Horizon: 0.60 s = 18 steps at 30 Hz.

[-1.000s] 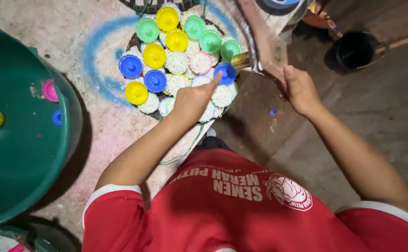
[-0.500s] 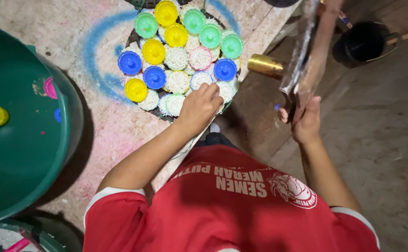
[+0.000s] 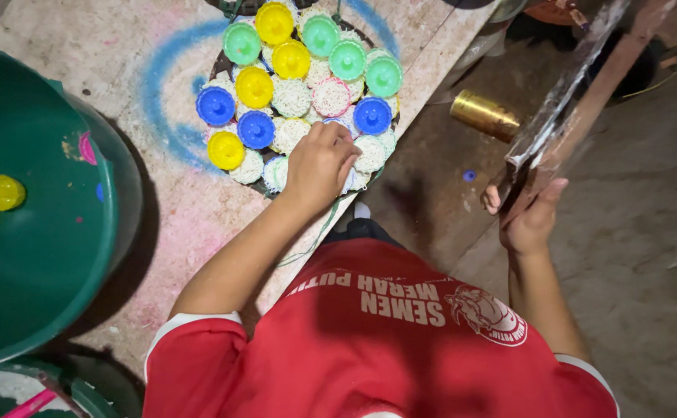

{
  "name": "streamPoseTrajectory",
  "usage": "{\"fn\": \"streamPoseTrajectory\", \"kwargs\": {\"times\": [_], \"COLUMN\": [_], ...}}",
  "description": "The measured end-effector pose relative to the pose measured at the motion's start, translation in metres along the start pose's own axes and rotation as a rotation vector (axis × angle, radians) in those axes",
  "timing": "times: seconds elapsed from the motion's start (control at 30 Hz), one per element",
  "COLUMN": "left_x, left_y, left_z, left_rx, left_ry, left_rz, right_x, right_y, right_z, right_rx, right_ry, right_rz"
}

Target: The person repeatedly scoops a white paste from a green basin using a pink spatula and fills small colorful plastic caps arranged in a woven basket. The person uses a wooden tool to press and smooth the paste into each cap, then returns to the basin to collect more paste and continues the cycle.

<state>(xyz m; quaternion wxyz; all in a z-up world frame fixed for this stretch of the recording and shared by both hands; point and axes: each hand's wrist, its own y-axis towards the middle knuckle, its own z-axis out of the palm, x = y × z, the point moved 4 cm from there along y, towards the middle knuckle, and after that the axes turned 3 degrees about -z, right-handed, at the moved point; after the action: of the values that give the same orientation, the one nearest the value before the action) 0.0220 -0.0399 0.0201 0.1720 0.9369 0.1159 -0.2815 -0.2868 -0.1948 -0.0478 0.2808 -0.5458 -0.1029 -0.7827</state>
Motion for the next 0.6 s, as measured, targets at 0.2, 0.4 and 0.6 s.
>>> {"fn": "streamPoseTrajectory", "kwargs": {"times": [0.2, 0.4, 0.6], "left_x": [-0.007, -0.016, -0.015], "left_y": [-0.002, -0.015, -0.013], "left_z": [0.005, 0.007, 0.017], "left_rx": [0.045, 0.068, 0.081], "left_ry": [0.009, 0.130, 0.182], "left_rz": [0.003, 0.149, 0.136], "right_x": [0.000, -0.007, -0.010], "right_y": [0.003, 0.006, 0.009], "right_z": [0.001, 0.005, 0.005], "right_rx": [0.018, 0.001, 0.034], "right_ry": [-0.046, 0.019, 0.025], "right_rz": [0.009, 0.018, 0.042]}}
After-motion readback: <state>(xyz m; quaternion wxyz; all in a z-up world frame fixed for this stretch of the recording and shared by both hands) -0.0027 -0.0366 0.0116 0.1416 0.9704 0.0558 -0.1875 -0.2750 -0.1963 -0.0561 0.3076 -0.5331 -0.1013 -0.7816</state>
